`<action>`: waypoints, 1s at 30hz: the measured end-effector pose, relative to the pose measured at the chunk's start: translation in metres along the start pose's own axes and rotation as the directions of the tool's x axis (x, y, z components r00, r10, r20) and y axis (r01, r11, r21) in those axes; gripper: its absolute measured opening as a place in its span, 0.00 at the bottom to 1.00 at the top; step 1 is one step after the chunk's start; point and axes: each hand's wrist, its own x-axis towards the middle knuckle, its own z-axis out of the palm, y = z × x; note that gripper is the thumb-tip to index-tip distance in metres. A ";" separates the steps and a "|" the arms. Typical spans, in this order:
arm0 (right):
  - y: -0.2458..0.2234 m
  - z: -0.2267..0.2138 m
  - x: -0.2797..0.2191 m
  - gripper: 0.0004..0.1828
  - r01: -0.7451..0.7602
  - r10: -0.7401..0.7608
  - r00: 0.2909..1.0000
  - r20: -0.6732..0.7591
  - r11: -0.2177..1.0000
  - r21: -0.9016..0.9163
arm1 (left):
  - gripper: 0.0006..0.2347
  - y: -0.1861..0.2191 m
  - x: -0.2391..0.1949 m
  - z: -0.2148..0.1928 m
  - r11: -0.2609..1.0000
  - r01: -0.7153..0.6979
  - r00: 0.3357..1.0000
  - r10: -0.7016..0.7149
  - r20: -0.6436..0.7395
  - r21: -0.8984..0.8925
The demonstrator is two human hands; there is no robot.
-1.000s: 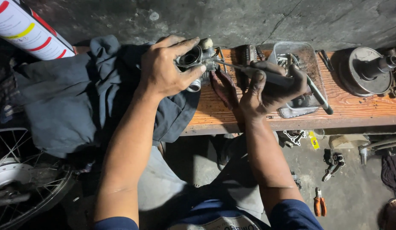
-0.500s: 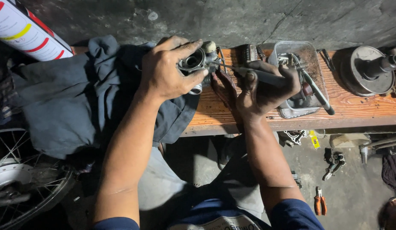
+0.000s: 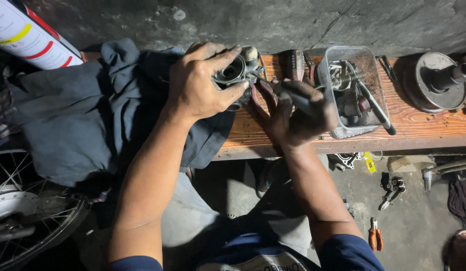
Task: Disassembling a motorcycle carburetor to remove the throttle valve and other internal components using hand tools.
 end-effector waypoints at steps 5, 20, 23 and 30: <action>0.018 -0.006 -0.030 0.13 0.136 -0.114 0.950 0.292 0.989 -0.055 | 0.24 -0.003 0.001 0.000 1.000 0.012 1.000 -0.012 0.007 0.011; 0.054 -0.011 -0.075 0.56 0.243 -0.221 0.963 0.151 0.960 -0.141 | 0.24 -0.002 0.001 0.001 0.999 0.011 0.999 -0.010 0.043 -0.034; 0.059 -0.020 -0.085 0.16 -0.612 0.395 0.672 0.627 0.772 0.170 | 0.26 0.000 0.000 0.003 0.998 -0.017 0.998 0.020 0.055 -0.053; 0.019 -0.020 -0.024 0.26 0.120 0.048 0.803 0.593 0.963 -0.241 | 0.28 0.001 -0.001 0.010 0.998 -0.058 0.998 0.057 0.040 0.036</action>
